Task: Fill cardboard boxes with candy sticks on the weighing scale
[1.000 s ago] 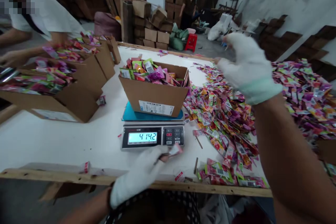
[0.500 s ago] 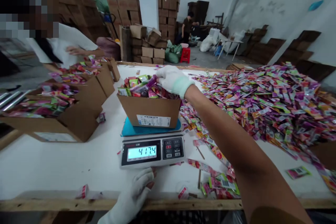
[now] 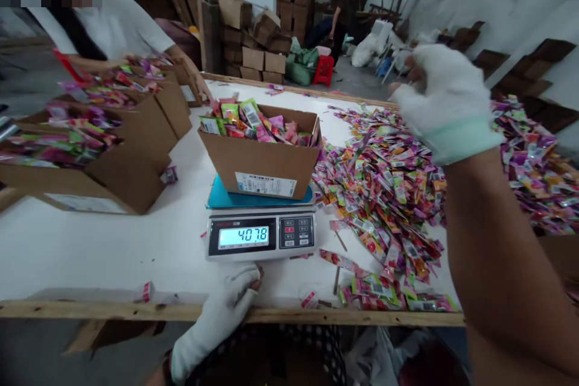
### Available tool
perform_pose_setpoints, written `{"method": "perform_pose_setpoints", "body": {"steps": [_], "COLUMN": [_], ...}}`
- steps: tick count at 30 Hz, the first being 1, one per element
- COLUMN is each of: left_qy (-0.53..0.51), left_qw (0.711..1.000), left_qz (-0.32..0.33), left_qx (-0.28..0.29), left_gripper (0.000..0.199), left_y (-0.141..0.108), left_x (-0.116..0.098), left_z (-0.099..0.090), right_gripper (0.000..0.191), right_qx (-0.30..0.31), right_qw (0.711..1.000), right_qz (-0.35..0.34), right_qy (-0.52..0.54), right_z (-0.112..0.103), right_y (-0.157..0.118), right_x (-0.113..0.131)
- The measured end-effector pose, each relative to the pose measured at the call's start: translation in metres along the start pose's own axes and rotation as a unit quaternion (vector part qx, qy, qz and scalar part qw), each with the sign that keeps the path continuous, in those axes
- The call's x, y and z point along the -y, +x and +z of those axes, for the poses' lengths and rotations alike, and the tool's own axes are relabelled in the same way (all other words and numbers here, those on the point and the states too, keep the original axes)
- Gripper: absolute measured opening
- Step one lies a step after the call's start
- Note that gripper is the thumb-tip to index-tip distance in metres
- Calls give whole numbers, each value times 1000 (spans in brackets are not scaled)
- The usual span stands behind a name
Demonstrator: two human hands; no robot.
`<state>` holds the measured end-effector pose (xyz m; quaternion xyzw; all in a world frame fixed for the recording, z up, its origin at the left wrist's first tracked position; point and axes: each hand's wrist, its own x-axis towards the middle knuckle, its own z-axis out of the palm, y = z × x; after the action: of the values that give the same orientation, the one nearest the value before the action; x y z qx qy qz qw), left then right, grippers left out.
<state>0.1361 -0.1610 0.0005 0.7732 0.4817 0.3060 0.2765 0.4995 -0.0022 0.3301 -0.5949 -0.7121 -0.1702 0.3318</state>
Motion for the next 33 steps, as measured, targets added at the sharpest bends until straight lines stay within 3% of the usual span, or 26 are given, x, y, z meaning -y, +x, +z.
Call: {"method": "perform_pose_setpoints", "body": {"steps": [3, 6, 9, 13, 18, 22, 26, 30, 33], "left_qy": [15, 34, 49, 59, 69, 72, 75, 72, 65], "left_qw": [1000, 999, 998, 998, 997, 996, 995, 996, 997], "left_qz": [11, 17, 19, 13, 19, 32, 51, 34, 23], "left_qx": [0, -12, -24, -15, -29, -30, -37, -28, -20], "left_gripper": [28, 29, 30, 31, 33, 31, 32, 32, 32], "left_y": [-1, -3, -4, -4, -4, -3, -2, -2, -3], "left_x": [-1, 0, 1, 1, 0, 0, 1, 0, -3], "left_z": [0, 2, 2, 3, 3, 2, 3, 2, 1], "right_gripper": [39, 43, 55, 60, 24, 17, 27, 36, 24], "right_qx": [19, 114, 213, 293, 372, 308, 275, 133, 40], "right_qw": [999, 993, 974, 950, 916, 943, 941, 952, 931], "right_qz": [29, -27, -77, -104, -142, -125, -148, -112, -64], "right_qy": [-15, 3, 8, -32, -52, 17, 133, 252, 357], "right_z": [15, 36, 62, 92, 106, 100, 98, 96, 84], "right_y": [0, 11, 25, 39, 51, 53, 46, 43, 40], "right_x": [41, 87, 116, 129, 122, 106, 98, 100, 94]}}
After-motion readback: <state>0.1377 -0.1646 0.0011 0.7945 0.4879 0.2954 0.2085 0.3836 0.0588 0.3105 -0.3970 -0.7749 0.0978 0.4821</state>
